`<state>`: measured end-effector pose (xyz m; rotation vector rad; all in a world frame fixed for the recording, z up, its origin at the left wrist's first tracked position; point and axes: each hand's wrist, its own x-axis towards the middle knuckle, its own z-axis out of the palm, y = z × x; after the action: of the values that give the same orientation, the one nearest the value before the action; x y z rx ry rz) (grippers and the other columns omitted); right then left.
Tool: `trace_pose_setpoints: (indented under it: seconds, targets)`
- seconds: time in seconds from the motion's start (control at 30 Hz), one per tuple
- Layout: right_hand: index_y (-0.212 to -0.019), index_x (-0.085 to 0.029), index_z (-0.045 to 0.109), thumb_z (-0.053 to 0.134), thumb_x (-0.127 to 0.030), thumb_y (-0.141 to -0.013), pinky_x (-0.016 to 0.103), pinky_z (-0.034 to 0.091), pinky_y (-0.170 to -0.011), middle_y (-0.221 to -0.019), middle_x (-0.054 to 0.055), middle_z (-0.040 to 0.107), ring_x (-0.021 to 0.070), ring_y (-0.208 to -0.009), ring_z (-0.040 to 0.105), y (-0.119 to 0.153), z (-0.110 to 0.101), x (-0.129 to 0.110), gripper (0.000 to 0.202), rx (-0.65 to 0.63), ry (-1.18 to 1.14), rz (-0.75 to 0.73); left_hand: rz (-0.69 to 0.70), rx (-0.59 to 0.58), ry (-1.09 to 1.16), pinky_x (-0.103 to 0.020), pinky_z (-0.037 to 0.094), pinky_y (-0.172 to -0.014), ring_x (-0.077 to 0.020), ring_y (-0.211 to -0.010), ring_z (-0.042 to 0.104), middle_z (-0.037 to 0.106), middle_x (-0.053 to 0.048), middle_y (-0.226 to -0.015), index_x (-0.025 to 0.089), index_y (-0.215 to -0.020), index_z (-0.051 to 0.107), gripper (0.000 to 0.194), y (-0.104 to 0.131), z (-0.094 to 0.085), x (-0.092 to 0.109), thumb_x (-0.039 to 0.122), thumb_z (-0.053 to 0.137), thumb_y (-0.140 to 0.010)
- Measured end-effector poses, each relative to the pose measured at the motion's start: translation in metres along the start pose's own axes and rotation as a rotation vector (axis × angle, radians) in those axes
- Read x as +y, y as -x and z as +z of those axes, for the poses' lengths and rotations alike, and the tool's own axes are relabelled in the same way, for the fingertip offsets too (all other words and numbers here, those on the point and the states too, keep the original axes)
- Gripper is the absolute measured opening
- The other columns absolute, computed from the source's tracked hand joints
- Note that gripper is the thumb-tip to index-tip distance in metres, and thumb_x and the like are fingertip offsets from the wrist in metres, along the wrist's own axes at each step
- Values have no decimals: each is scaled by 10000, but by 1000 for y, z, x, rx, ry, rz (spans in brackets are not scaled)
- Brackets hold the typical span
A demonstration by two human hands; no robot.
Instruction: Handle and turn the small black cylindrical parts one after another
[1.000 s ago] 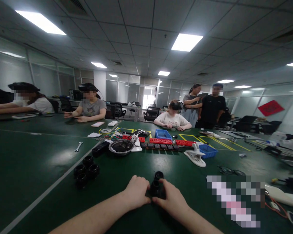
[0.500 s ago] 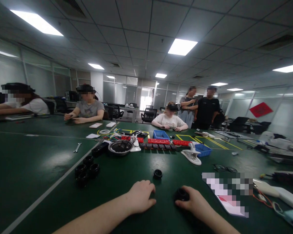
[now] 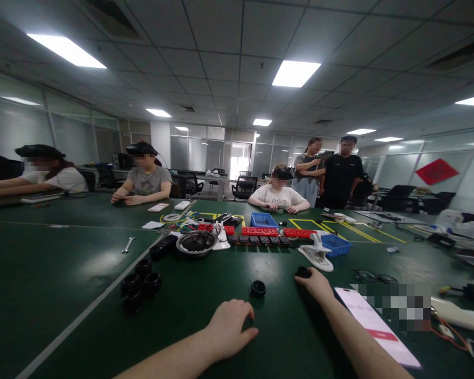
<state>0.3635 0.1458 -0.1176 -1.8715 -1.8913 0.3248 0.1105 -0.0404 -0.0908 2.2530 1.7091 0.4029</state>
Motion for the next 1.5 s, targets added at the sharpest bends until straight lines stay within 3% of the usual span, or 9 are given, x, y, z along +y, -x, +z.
trace_pose_setpoints:
  seconds: [0.23,0.43,0.6,1.0,1.1,1.17,1.3,1.4,1.5]
  targets:
    - [-1012,-171,560,608,-405,-662,245,447,-715,-980,70,641,223,-901,604,8,10,-3,424,-31,-11,-86,4,-10,21,-259,391,-651,-171,-771,533,569,19,-782,245,-875,568,167,-9,1,-5,381,534,-784]
    - [-1034,-93,522,565,-363,-682,332,443,-754,-1023,184,582,294,-938,573,11,-7,10,446,56,90,90,14,-21,29,-250,376,-637,-167,-764,525,558,17,-786,240,-900,566,172,-9,2,-7,368,527,-791]
    - [-1148,-108,397,550,-349,-689,337,467,-691,-1022,169,584,285,-899,595,18,-19,14,540,79,124,189,23,-11,32,-248,380,-626,-172,-761,523,556,10,-778,235,-895,572,168,-7,2,-6,357,537,-786]
    - [-1203,-86,337,614,-314,-644,373,465,-667,-993,187,561,327,-875,593,31,-43,2,665,60,200,196,22,-7,30,-248,385,-614,-170,-753,525,553,7,-796,235,-914,570,182,-6,2,-6,364,537,-790]
    - [-1293,-108,218,571,-431,-698,393,432,-759,-1180,216,424,344,-1002,523,40,-51,-18,764,183,223,93,22,-9,32,-250,386,-615,-170,-744,528,554,9,-790,238,-916,570,188,-7,2,-7,375,533,-792]
    - [-1283,-126,254,490,-431,-776,377,381,-850,-1204,186,418,315,-1078,467,51,-45,-42,637,290,212,-153,22,-9,30,-252,383,-618,-174,-749,527,557,9,-781,237,-903,571,182,-8,2,-6,374,534,-789]
    - [-1197,-164,423,496,-491,-776,327,377,-851,-1107,123,536,265,-1026,501,75,-6,-94,538,-50,206,-443,19,-5,11,-257,375,-640,-181,-761,523,554,8,-762,229,-875,573,157,-9,3,-6,347,545,-777]
    - [-1089,-147,526,538,-492,-745,341,410,-773,-1020,133,571,277,-936,543,83,22,-119,487,-138,233,-460,18,-2,-6,-255,372,-650,-181,-769,521,552,8,-770,227,-884,568,154,-9,3,-6,331,551,-772]
    - [-941,-145,606,547,-394,-760,321,419,-742,-916,117,590,252,-864,565,83,26,-119,313,-199,249,-482,21,-10,-15,-255,372,-660,-182,-783,520,553,6,-783,225,-890,566,161,-8,3,-5,335,546,-776]
